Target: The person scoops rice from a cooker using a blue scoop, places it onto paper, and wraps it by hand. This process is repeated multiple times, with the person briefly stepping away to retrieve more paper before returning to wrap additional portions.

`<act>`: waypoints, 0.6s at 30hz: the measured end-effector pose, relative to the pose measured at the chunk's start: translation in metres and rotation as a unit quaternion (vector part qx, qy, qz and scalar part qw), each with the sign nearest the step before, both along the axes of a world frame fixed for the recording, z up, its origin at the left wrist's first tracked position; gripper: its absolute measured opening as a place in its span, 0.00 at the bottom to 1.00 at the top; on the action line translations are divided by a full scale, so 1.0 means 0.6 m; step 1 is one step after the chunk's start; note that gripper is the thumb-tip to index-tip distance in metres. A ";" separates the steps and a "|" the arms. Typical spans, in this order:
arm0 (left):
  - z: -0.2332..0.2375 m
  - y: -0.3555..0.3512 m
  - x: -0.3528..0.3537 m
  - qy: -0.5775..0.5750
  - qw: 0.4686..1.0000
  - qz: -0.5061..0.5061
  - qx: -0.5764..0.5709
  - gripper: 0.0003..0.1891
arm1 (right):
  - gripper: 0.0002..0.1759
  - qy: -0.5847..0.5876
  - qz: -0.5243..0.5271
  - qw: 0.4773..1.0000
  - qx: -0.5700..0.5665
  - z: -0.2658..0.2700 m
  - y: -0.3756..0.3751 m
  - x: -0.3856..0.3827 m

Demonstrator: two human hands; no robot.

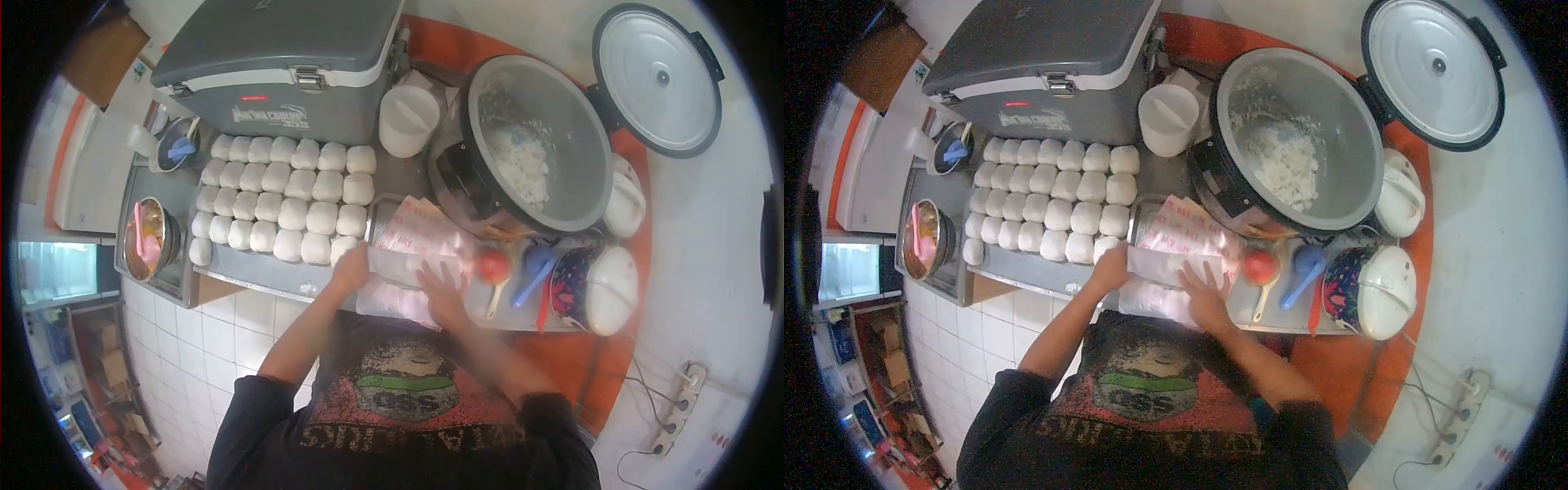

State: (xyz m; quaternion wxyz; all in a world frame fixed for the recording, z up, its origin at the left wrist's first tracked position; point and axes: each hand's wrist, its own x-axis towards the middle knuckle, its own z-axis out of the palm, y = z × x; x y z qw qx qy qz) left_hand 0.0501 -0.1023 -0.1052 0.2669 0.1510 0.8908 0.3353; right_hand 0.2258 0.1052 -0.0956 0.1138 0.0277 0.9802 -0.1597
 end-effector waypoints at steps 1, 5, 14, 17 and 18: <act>0.011 -0.003 0.016 -0.026 1.000 -0.012 0.005 0.19 | 0.40 0.007 -0.003 1.000 -0.007 -0.004 0.003 0.003; -0.007 -0.023 0.065 -0.029 0.997 0.049 0.051 0.23 | 0.36 0.033 -0.009 0.999 -0.037 -0.001 0.008 0.011; 0.040 -0.023 0.122 -0.494 0.817 0.203 0.217 0.19 | 0.30 0.070 -0.039 0.995 -0.062 0.046 -0.016 0.013; 0.048 -0.006 0.115 -0.307 0.908 0.110 0.264 0.18 | 0.26 0.132 -0.038 0.990 0.025 -0.019 -0.021 0.026; 0.054 0.000 0.113 -0.161 0.947 0.059 0.272 0.17 | 0.23 0.141 -0.042 0.989 0.021 -0.022 -0.019 0.022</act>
